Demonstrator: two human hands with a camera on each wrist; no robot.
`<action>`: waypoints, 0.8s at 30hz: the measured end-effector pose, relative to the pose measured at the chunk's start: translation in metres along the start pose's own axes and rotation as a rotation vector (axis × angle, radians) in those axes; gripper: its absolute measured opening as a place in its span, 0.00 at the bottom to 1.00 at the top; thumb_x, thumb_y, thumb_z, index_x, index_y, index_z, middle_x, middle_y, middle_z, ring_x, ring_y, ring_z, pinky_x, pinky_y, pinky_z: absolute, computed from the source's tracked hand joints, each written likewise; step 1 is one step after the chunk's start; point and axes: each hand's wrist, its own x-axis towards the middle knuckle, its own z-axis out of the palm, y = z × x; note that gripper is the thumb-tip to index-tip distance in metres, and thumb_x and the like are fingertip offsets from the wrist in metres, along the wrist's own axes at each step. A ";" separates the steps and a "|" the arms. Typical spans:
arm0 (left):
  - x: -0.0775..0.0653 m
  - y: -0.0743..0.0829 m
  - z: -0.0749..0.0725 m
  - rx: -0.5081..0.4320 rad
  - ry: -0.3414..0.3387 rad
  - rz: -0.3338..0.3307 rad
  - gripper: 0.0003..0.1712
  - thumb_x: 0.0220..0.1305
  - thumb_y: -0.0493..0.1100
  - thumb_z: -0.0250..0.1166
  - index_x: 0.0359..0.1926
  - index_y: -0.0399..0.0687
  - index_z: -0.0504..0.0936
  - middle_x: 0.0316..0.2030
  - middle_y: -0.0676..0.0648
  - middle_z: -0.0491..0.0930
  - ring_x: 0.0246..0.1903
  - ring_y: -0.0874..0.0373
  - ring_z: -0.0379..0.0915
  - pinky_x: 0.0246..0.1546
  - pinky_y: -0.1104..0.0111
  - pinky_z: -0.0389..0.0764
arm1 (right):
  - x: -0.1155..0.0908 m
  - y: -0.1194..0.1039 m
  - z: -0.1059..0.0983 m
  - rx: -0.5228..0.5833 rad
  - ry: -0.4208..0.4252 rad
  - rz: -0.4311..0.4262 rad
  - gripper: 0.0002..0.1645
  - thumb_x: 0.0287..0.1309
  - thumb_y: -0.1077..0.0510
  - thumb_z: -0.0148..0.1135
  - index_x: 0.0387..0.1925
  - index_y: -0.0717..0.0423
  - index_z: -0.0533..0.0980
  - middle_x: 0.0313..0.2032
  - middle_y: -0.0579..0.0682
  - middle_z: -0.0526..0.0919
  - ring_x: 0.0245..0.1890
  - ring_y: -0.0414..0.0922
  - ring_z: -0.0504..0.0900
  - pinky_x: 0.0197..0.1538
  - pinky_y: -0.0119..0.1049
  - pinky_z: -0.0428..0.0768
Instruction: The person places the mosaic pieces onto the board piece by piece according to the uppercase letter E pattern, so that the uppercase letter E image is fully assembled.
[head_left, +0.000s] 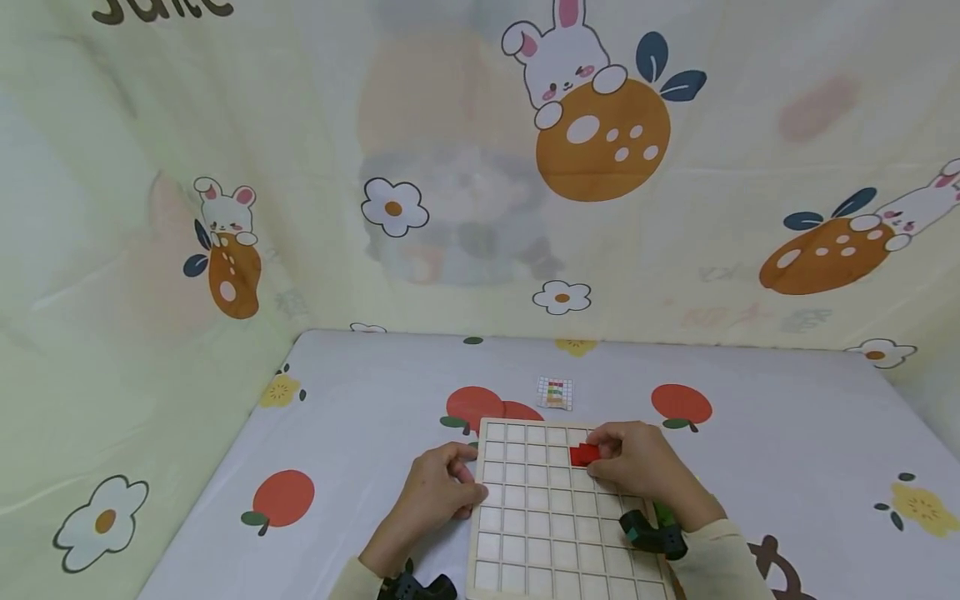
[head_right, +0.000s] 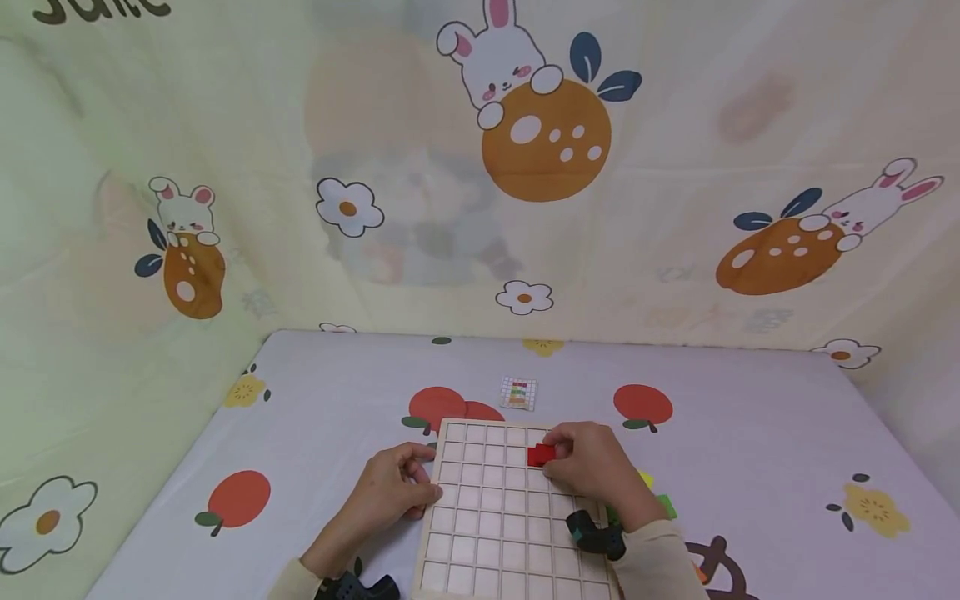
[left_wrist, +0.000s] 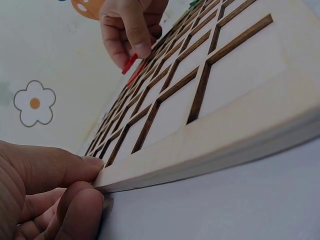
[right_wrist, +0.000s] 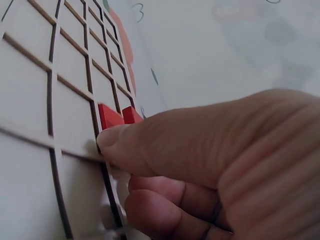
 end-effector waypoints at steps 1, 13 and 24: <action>0.000 0.000 0.000 -0.002 -0.001 -0.001 0.28 0.54 0.33 0.77 0.57 0.34 0.80 0.27 0.47 0.79 0.16 0.60 0.75 0.19 0.73 0.77 | 0.000 -0.002 0.001 0.000 -0.001 -0.005 0.16 0.50 0.63 0.77 0.43 0.58 0.85 0.29 0.45 0.79 0.33 0.44 0.75 0.34 0.35 0.75; 0.001 -0.002 -0.001 -0.007 -0.006 0.014 0.27 0.55 0.33 0.77 0.56 0.34 0.81 0.27 0.47 0.79 0.16 0.61 0.75 0.19 0.72 0.78 | 0.011 -0.016 0.013 0.011 -0.038 0.007 0.15 0.51 0.63 0.77 0.43 0.55 0.86 0.29 0.46 0.78 0.35 0.45 0.74 0.36 0.38 0.74; 0.001 -0.003 -0.001 -0.015 -0.011 0.004 0.27 0.55 0.33 0.77 0.57 0.34 0.80 0.27 0.47 0.79 0.16 0.61 0.75 0.19 0.72 0.78 | 0.013 -0.020 0.023 0.019 -0.038 0.024 0.14 0.51 0.64 0.77 0.42 0.56 0.86 0.28 0.47 0.76 0.36 0.46 0.73 0.35 0.38 0.73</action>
